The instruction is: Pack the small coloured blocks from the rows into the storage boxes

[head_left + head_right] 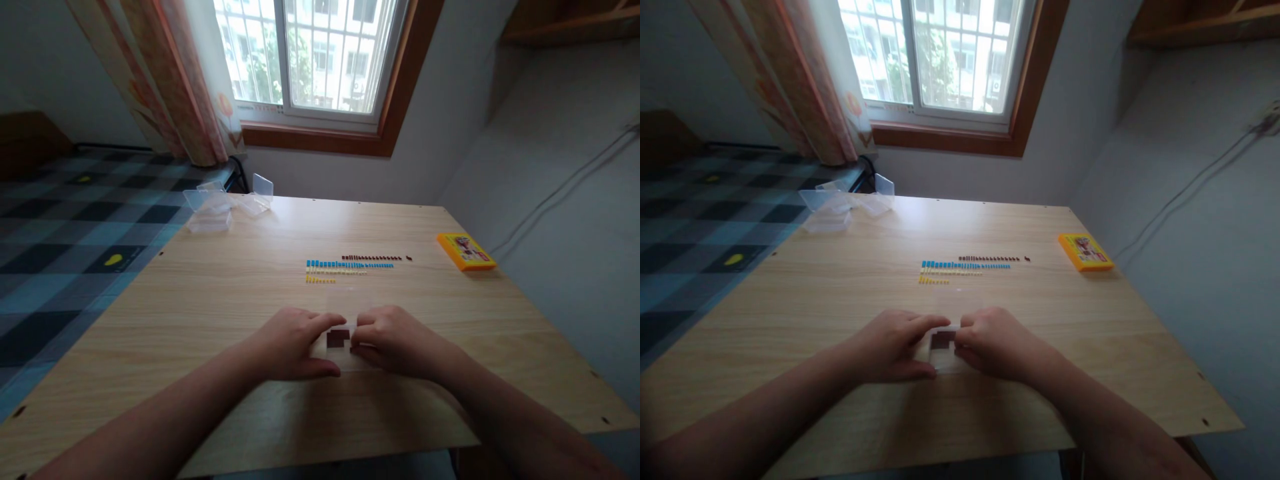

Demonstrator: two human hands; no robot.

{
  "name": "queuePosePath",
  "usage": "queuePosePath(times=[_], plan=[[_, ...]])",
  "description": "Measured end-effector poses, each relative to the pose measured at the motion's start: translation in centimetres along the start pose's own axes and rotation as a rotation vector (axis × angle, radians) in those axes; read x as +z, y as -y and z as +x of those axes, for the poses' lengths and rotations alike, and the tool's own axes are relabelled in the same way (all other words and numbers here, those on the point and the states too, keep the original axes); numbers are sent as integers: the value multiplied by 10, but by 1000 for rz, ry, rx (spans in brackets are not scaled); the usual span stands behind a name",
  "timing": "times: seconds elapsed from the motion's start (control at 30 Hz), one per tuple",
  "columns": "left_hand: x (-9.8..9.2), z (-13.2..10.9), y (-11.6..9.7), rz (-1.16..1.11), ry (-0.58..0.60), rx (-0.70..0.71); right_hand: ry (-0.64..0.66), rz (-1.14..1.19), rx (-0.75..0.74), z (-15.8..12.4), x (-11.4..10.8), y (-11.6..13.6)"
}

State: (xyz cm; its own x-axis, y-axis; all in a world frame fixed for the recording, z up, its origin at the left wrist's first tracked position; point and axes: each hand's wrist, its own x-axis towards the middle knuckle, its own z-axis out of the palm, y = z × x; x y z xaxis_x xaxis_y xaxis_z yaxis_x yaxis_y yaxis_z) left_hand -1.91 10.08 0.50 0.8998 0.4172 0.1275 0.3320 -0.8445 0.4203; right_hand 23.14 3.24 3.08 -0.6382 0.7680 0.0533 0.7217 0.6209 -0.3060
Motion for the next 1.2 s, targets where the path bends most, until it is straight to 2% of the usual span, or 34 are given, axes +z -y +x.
queuePosePath(times=[0.27,0.63,1.2], plan=[[2,3,-1,53,78,-53,-17,39,-109,-2,2,-8],[3,3,-3,73,69,-66,-25,-9,-63,1,4,-5],[2,4,-4,55,96,-88,-16,-24,-96,1,2,-4]])
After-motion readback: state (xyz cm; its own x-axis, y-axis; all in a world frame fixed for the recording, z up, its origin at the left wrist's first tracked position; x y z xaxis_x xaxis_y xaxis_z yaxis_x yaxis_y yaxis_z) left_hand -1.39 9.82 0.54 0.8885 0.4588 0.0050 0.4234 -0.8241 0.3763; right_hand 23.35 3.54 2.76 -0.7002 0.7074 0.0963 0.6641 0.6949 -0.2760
